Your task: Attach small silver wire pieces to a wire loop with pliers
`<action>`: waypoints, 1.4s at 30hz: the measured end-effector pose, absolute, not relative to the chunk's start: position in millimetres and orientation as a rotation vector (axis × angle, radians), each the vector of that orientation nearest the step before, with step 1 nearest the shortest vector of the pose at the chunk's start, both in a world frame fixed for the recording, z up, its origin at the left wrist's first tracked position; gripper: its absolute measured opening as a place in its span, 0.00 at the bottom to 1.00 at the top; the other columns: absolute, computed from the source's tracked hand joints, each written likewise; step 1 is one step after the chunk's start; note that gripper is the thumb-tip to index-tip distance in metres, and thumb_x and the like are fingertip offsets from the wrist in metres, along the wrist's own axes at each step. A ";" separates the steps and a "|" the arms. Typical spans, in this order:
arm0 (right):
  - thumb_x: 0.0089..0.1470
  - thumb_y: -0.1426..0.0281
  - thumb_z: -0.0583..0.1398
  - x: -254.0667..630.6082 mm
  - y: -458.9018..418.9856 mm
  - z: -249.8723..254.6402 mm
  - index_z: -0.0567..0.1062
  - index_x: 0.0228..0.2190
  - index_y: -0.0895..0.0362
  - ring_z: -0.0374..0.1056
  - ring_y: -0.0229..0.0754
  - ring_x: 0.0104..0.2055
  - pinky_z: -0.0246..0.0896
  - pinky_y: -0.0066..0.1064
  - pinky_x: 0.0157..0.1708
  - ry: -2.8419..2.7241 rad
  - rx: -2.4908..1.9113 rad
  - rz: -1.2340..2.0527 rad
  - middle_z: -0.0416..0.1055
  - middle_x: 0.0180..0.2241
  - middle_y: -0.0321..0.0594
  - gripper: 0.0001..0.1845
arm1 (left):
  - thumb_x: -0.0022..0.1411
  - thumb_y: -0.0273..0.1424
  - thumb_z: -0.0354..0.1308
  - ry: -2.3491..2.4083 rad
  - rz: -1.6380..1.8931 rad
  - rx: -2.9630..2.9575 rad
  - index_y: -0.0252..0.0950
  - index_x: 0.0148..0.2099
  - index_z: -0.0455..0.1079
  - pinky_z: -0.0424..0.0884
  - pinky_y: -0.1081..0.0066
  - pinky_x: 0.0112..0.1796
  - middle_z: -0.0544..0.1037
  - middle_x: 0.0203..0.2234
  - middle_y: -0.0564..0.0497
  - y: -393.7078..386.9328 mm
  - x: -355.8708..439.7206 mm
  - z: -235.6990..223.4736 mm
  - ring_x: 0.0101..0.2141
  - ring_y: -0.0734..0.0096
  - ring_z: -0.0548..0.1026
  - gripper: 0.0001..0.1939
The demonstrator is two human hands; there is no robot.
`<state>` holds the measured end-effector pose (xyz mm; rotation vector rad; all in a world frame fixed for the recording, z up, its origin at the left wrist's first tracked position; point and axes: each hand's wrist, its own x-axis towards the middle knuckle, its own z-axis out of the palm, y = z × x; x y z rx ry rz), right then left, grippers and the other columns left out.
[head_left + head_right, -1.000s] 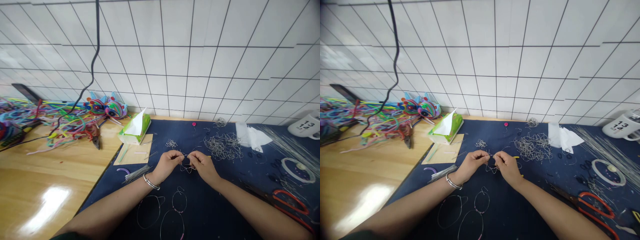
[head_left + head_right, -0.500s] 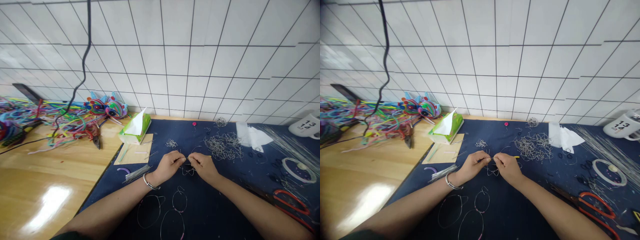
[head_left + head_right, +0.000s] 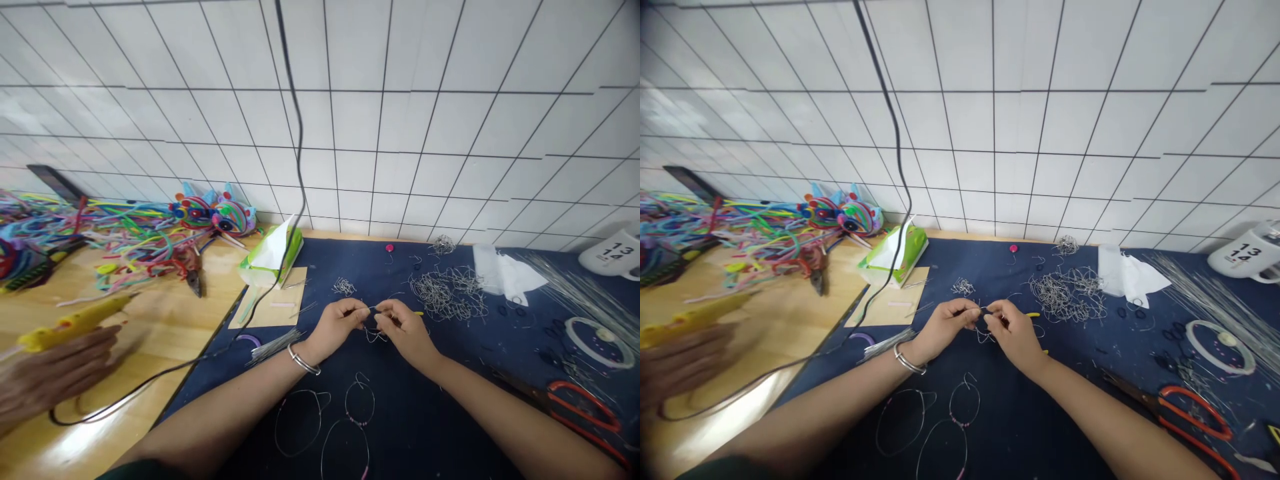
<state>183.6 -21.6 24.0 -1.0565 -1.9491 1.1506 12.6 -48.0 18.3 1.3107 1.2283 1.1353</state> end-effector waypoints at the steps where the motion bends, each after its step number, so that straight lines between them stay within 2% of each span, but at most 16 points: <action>1: 0.53 0.63 0.52 183.6 -21.8 24.6 0.66 0.37 0.55 0.64 0.35 0.27 0.61 0.27 0.28 -1.914 -1.056 1.189 0.67 0.26 0.35 0.11 | 0.55 0.37 0.54 1.225 1.151 1.302 0.33 0.33 0.69 0.67 0.74 0.29 0.70 0.23 0.52 -48.0 12.7 18.5 0.25 0.75 0.69 0.12; 6: 0.55 0.64 0.50 184.2 -23.7 31.3 0.66 0.31 0.56 0.63 0.34 0.25 0.58 0.26 0.26 -1.899 -1.063 1.189 0.65 0.23 0.33 0.10 | 0.58 0.37 0.50 1.226 1.172 1.362 0.33 0.33 0.67 0.66 0.73 0.30 0.70 0.24 0.52 -51.4 13.3 22.8 0.26 0.74 0.69 0.12; 12: 0.55 0.66 0.50 186.3 -23.1 29.9 0.67 0.28 0.56 0.61 0.33 0.23 0.55 0.25 0.25 -2.000 -1.071 1.066 0.64 0.21 0.31 0.09 | 0.61 0.33 0.47 1.337 1.130 1.695 0.33 0.32 0.68 0.63 0.73 0.33 0.70 0.25 0.51 -55.8 11.9 26.4 0.29 0.73 0.67 0.11; 19: 0.55 0.67 0.50 186.3 -20.4 20.9 0.68 0.30 0.55 0.62 0.32 0.23 0.56 0.24 0.25 -2.026 -1.085 1.083 0.65 0.21 0.31 0.09 | 0.60 0.30 0.48 1.341 1.081 1.834 0.34 0.32 0.68 0.63 0.75 0.33 0.70 0.25 0.52 -54.1 10.5 27.9 0.29 0.75 0.67 0.10; 25: 0.54 0.67 0.51 185.3 -22.1 20.9 0.66 0.40 0.54 0.64 0.34 0.25 0.58 0.25 0.28 -2.065 -1.070 0.944 0.67 0.23 0.32 0.11 | 0.60 0.30 0.48 1.364 1.053 1.810 0.34 0.33 0.68 0.63 0.76 0.31 0.71 0.25 0.53 -51.5 10.8 26.2 0.28 0.76 0.68 0.09; 31: 0.55 0.69 0.49 185.9 -21.6 20.1 0.69 0.36 0.54 0.63 0.34 0.26 0.57 0.26 0.30 -2.159 -0.993 0.849 0.66 0.24 0.33 0.10 | 0.59 0.27 0.48 1.379 1.050 1.882 0.34 0.33 0.68 0.63 0.76 0.32 0.71 0.26 0.53 -52.0 9.2 25.6 0.29 0.76 0.68 0.08; 42: 0.56 0.69 0.49 187.1 -18.7 8.3 0.69 0.36 0.54 0.63 0.34 0.27 0.58 0.26 0.31 -2.219 -0.948 0.820 0.67 0.24 0.34 0.11 | 0.60 0.26 0.48 1.391 1.007 1.974 0.34 0.33 0.68 0.63 0.75 0.33 0.72 0.27 0.52 -50.2 6.9 22.6 0.30 0.75 0.69 0.08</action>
